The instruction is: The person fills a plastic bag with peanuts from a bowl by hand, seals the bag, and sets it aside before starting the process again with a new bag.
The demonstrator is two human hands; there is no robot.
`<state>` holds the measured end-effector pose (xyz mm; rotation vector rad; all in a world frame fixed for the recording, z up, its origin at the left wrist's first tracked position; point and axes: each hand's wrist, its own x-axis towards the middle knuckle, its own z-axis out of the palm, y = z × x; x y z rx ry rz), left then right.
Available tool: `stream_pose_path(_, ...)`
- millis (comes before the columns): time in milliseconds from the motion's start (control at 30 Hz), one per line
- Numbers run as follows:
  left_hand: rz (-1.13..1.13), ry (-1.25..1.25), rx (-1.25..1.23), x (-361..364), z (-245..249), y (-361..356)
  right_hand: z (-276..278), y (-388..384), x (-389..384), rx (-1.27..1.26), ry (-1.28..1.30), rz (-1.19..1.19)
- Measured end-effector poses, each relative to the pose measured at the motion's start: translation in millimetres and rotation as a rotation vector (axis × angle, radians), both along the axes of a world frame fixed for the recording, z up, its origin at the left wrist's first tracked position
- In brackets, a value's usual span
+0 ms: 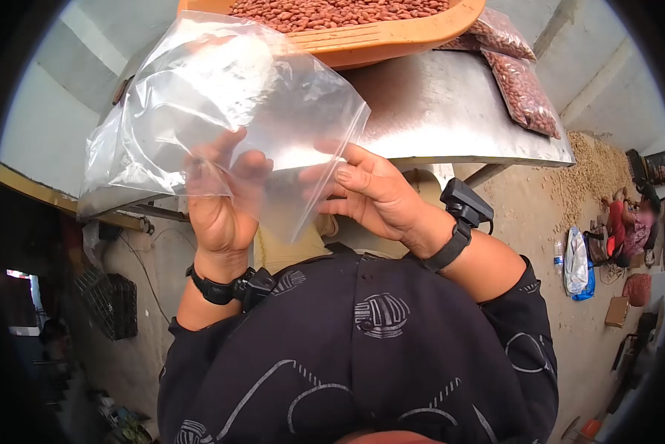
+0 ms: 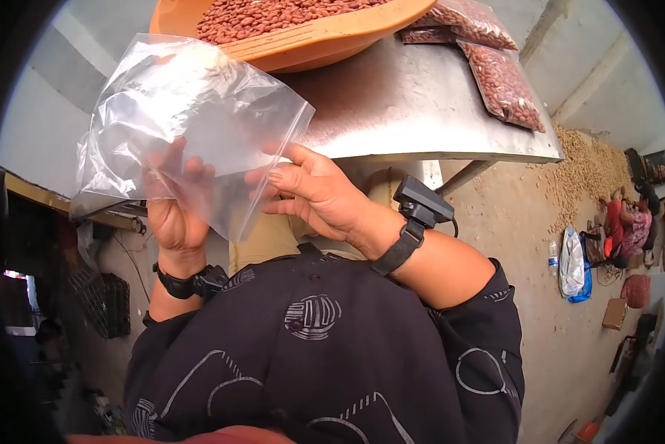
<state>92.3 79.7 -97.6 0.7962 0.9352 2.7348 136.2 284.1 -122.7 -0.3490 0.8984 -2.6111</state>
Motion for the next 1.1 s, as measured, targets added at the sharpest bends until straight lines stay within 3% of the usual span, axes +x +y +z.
stream_pose_path(167, 0.058, -0.158, -0.072, 11.1, -21.1, -15.8, -1.5, -4.1, -0.3, 0.056, -0.077, -0.243)
stream_pose_path(267, 0.158, -0.215, -0.342, 17.9, -41.8, -38.1, 0.6, -0.2, -4.6, 0.129, -0.089, -0.359)
stream_pose_path(400, -0.007, -0.452, -0.673, 21.0, -65.8, -80.4, -13.1, 15.1, -15.7, 0.297, -0.043, -0.608)
stream_pose_path(500, -0.06, -0.242, -0.793, 30.7, -49.3, -76.8, -26.1, 25.2, -21.2, 0.394, -0.058, -0.729)
stream_pose_path(700, -0.129, 0.226, -0.701, 14.4, -4.7, 2.4, -32.1, 29.6, -19.4, 0.516, -0.029, -0.769)
stream_pose_path(867, -0.164, -0.116, -0.837, -23.8, -13.1, 75.7, -26.7, 28.7, -17.5, 0.73, 0.075, -0.836)
stream_pose_path(1100, -0.279, -0.285, -0.832, -52.6, -24.9, 85.8, -27.8, 28.6, -21.3, 0.825, 0.267, -0.758)
